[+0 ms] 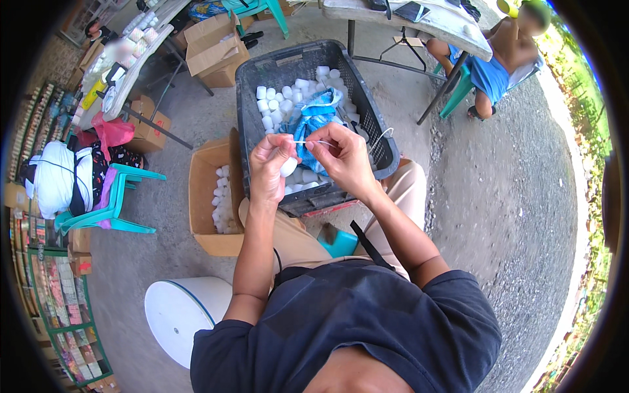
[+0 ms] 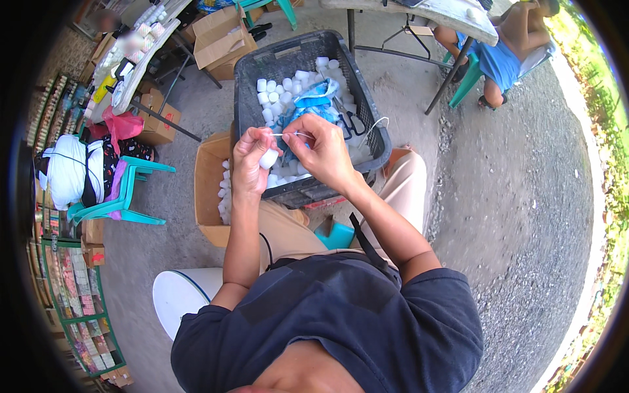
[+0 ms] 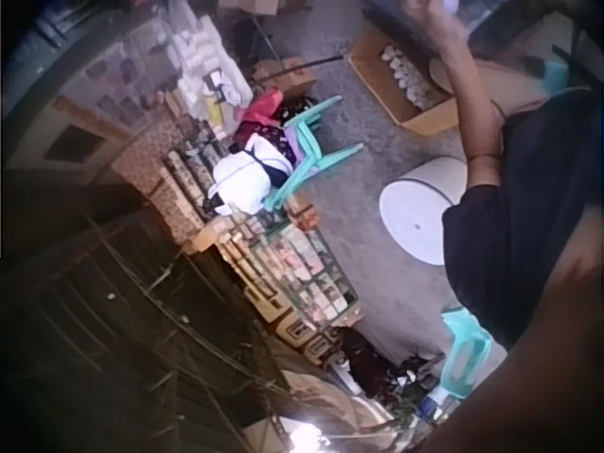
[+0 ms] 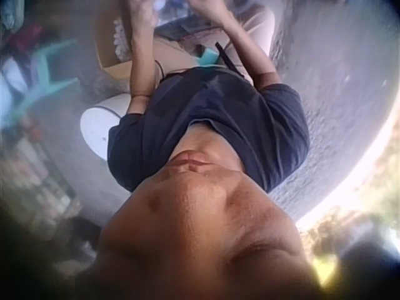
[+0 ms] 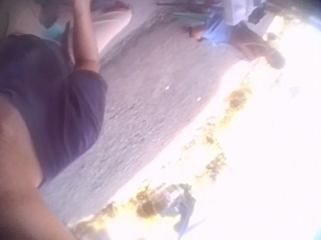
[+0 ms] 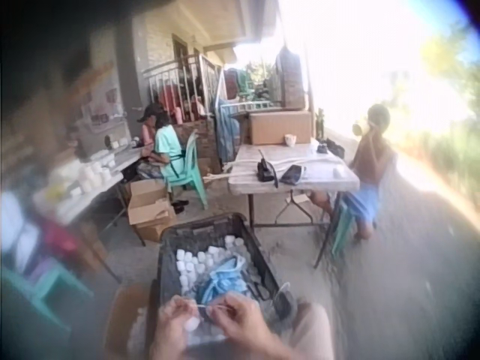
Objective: The person repeatedly picks up small white cylindrical objects from a basket, inserts a wick into each, and uses scissors to trim the wick. The person then places the finished items into a nearby cardboard box.
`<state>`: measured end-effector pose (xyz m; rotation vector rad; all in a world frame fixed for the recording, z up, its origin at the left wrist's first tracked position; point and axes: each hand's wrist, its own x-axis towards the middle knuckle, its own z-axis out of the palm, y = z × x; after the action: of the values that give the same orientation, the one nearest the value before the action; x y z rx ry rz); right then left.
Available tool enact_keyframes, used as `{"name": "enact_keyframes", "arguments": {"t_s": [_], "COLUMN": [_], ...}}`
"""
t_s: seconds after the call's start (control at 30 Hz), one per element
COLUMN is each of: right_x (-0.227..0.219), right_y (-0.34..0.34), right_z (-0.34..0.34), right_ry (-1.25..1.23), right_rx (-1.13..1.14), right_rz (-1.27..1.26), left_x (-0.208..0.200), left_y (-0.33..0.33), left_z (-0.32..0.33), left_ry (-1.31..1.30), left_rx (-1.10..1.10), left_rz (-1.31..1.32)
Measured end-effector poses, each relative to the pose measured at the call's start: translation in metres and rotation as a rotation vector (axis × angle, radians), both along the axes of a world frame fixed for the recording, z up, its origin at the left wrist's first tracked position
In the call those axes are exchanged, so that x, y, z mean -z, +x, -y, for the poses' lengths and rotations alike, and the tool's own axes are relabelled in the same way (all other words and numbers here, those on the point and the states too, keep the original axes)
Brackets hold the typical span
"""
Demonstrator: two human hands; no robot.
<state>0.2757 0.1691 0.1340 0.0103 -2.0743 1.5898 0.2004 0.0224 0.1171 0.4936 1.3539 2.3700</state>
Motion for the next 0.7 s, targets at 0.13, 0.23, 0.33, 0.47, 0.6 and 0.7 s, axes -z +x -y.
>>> {"name": "enact_keyframes", "arguments": {"t_s": [0.13, 0.23, 0.33, 0.47, 0.6, 0.7], "right_x": [-0.003, -0.002, -0.003, -0.003, -0.008, -0.007], "right_y": [0.003, 0.012, 0.017, 0.022, 0.021, 0.022], "right_z": [0.008, 0.011, 0.011, 0.01, 0.011, 0.011], "right_ry": [-0.001, 0.008, 0.029, 0.042, 0.1, 0.105], "right_rx": [-0.005, -0.064, -0.118, -0.063, -0.023, -0.03], "right_rz": [-0.061, 0.009, 0.017, -0.022, -0.043, -0.044], "left_x": [0.002, 0.007, 0.02, 0.012, 0.013, 0.008], "left_y": [0.005, -0.005, -0.021, -0.015, -0.013, -0.009], "left_z": [-0.002, -0.007, -0.001, -0.007, -0.007, -0.008], "left_ry": [0.178, 0.567, 0.793, 0.771, 0.731, 0.689], "left_rx": [0.092, 0.218, 0.168, 0.211, 0.198, 0.161], "left_rz": [0.255, 0.736, 0.968, 0.993, 0.882, 0.816]}}
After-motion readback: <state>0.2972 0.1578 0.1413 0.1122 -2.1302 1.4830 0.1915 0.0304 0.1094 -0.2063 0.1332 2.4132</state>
